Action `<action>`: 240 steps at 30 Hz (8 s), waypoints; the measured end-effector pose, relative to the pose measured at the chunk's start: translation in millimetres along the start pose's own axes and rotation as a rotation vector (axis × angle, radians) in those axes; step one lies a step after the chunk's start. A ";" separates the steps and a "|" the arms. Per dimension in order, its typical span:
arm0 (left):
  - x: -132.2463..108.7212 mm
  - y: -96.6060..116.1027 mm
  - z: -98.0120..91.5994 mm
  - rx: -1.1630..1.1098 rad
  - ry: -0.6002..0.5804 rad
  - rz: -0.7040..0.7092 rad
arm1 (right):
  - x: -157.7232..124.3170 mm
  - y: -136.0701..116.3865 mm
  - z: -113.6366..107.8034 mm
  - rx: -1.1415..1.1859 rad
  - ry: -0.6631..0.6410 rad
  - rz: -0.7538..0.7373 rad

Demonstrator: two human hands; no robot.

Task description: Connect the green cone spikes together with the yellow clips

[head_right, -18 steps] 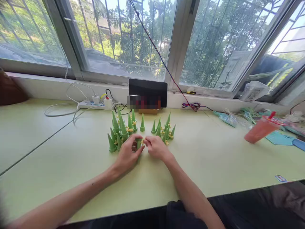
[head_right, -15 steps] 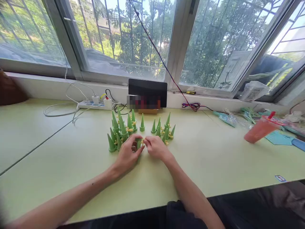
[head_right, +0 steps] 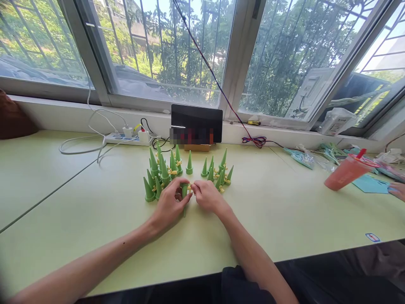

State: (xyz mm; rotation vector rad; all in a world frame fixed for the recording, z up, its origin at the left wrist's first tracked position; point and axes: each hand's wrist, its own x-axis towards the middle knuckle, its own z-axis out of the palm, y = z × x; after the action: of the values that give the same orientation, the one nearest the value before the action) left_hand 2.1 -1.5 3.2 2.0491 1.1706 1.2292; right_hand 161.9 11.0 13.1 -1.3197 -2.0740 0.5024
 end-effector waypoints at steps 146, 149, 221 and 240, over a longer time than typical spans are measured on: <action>-5.5 6.5 -15.5 0.347 -0.227 -0.169 | -3.9 -4.2 4.4 -0.164 -0.070 0.220; -4.5 2.0 -14.5 0.356 -0.234 -0.180 | -3.5 -4.9 3.4 -0.161 -0.054 0.215; 5.6 -1.6 -3.6 -0.523 -0.340 -0.343 | -3.6 -14.1 -0.6 0.357 0.223 0.048; 5.2 -0.9 1.8 -0.684 -0.207 -0.457 | -4.1 -18.1 -3.6 0.336 0.287 0.018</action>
State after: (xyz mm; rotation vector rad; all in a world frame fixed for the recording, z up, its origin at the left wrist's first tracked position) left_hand 4.5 3.5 4.1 1.2784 0.8839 0.9770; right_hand 153.5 -0.5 25.5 -1.1381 -1.6614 0.6018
